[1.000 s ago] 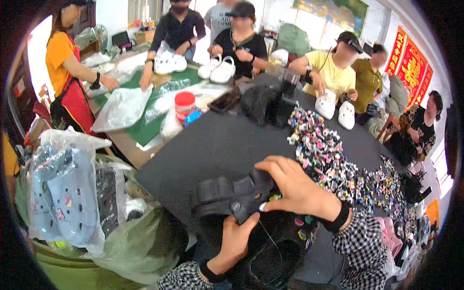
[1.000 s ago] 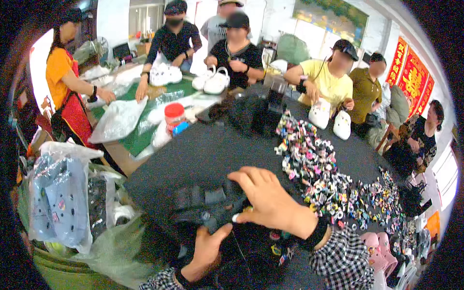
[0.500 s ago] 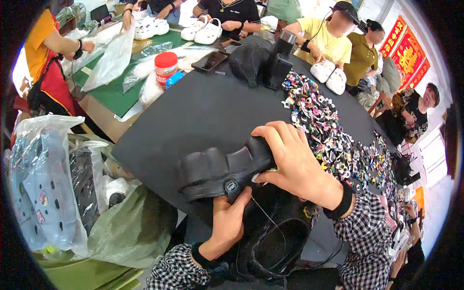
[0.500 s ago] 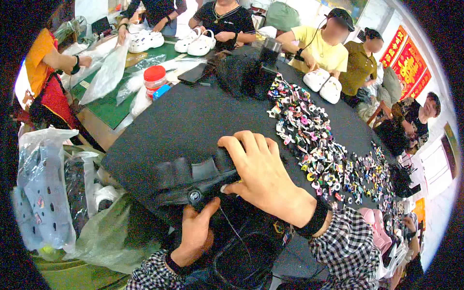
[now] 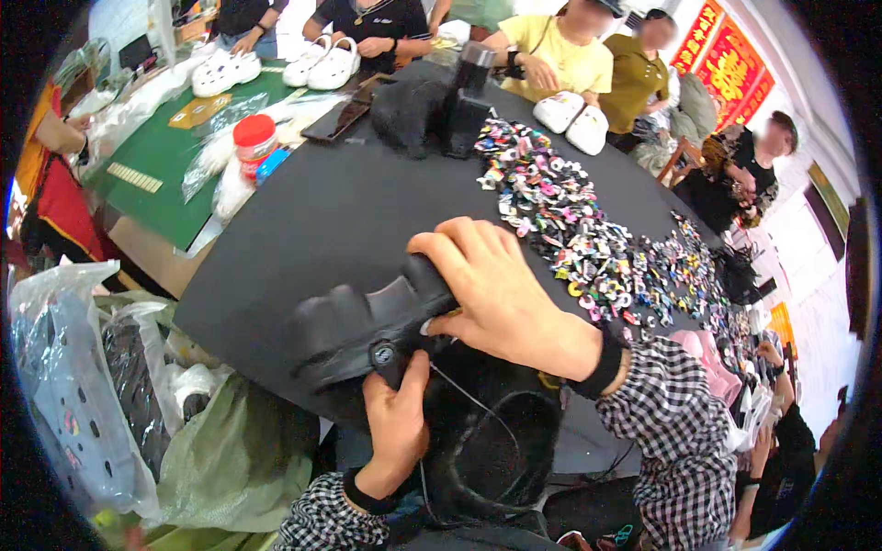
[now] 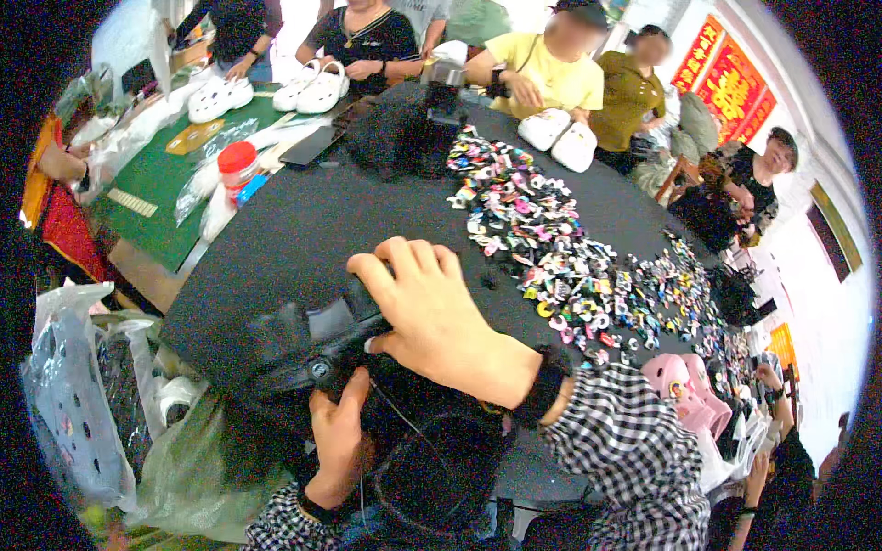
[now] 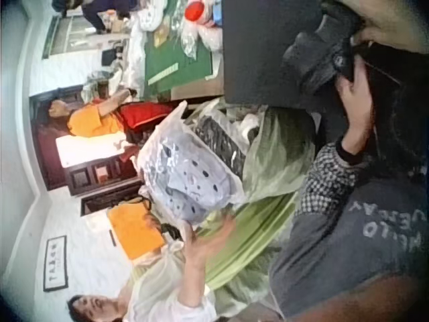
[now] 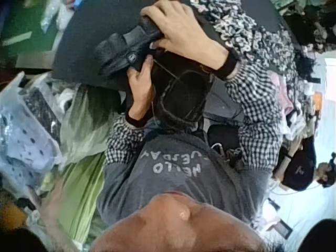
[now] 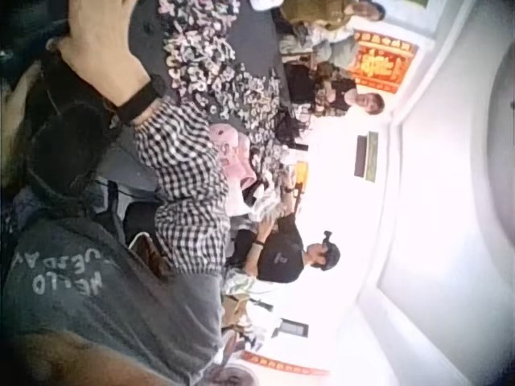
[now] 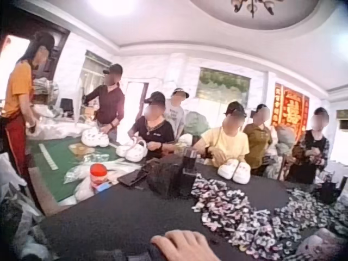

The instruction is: The recorder is attaching decorative charms to foam clogs at a manufacturing table alongside other workers.

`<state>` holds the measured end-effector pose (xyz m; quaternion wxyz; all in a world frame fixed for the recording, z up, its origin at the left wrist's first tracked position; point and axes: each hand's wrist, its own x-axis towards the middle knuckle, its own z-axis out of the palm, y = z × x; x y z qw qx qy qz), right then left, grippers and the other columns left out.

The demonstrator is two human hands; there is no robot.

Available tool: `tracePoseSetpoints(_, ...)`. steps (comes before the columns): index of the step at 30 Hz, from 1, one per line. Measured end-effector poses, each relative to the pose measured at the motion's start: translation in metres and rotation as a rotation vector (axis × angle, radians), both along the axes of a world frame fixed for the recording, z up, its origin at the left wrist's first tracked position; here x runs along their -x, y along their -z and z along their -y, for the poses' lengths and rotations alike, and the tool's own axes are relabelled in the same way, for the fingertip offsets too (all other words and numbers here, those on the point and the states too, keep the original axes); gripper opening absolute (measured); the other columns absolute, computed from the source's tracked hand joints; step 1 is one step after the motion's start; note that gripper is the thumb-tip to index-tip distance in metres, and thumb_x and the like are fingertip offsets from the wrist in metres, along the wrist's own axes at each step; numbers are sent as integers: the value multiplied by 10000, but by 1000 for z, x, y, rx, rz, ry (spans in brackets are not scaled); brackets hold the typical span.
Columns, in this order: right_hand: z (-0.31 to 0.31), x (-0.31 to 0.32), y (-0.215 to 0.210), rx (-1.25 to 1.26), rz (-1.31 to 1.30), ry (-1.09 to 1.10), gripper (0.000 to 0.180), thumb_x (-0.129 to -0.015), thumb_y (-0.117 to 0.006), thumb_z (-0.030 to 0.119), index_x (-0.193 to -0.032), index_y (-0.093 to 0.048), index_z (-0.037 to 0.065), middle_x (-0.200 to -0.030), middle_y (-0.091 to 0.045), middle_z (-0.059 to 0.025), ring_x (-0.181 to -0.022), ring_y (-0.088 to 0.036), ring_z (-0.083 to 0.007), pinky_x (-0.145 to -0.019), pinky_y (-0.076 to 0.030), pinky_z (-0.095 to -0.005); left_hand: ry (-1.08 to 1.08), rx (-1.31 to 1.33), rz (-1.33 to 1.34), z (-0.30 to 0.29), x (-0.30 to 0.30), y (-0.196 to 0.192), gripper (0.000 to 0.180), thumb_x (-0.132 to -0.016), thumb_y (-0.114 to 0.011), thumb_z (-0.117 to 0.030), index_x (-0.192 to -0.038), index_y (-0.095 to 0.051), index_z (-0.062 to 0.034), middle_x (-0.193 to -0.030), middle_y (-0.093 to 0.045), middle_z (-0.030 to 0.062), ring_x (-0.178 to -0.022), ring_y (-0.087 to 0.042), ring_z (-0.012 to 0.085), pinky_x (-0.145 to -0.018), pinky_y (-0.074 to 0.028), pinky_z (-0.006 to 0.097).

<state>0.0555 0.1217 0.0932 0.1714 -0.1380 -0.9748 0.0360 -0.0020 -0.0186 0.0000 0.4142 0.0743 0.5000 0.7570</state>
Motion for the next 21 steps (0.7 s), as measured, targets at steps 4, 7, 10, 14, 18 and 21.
tracePoseSetpoints(4, -12, -14, -2, 74, -4, -108, 822, -604, -863, 201, -1321, -479, 80, -1253, -491, -149, -1207, -464, -357, -1025, -370, -449, 147, -72, -350, 12, 0, 0, 211, -938, -625, -100, -1113, -620, 19, -943, -623, -1, -831, -536, 83, -733, -439, 259)
tracePoseSetpoints(7, -11, -29, -9, 93, 7, -125, 896, -623, -857, 242, -1397, -440, 69, -1359, -459, -182, -1284, -426, -368, -1077, -348, -457, 144, -212, -445, 5, -1, -3, 268, -943, -622, -109, -1177, -603, 19, -1001, -625, 8, -880, -539, 82, -772, -443, 254)
tracePoseSetpoints(10, -19, -41, -9, 123, -121, -133, 842, -683, -837, 285, -1392, -447, 52, -1378, -440, -227, -1297, -418, -396, -1081, -354, -462, 232, -207, -432, 5, 10, -5, 291, -952, -607, -82, -1227, -591, 12, -1121, -628, 38, -986, -557, 109, -879, -447, 278)
tracePoseSetpoints(14, -22, -77, -24, 287, -193, -46, 706, -802, -771, 224, -1401, -447, 37, -1403, -448, -204, -1316, -435, -359, -1104, -355, -408, 177, -250, -390, 3, 22, -5, 303, -959, -604, -84, -1246, -582, 11, -1165, -625, 58, -1047, -577, 123, -911, -460, 292)
tracePoseSetpoints(18, -28, -133, -29, 310, -263, 118, 591, -838, -734, 182, -1358, -497, 34, -1341, -512, -191, -1272, -485, -337, -1078, -386, -396, 124, -243, -2, 1, 19, -35, 342, -978, -585, -149, -1281, -537, 2, -1199, -613, 72, -1096, -598, 160, -939, -494, 316)
tracePoseSetpoints(21, -36, -158, -17, 453, -343, 168, 535, -849, -721, 143, -1339, -526, 51, -1310, -550, -151, -1233, -536, -278, -1029, -429, -378, 120, -349, 75, 2, 23, -48, 264, -987, -554, -171, -1195, -594, -14, -1174, -654, 77, -1073, -631, 189, -936, -514, 368)
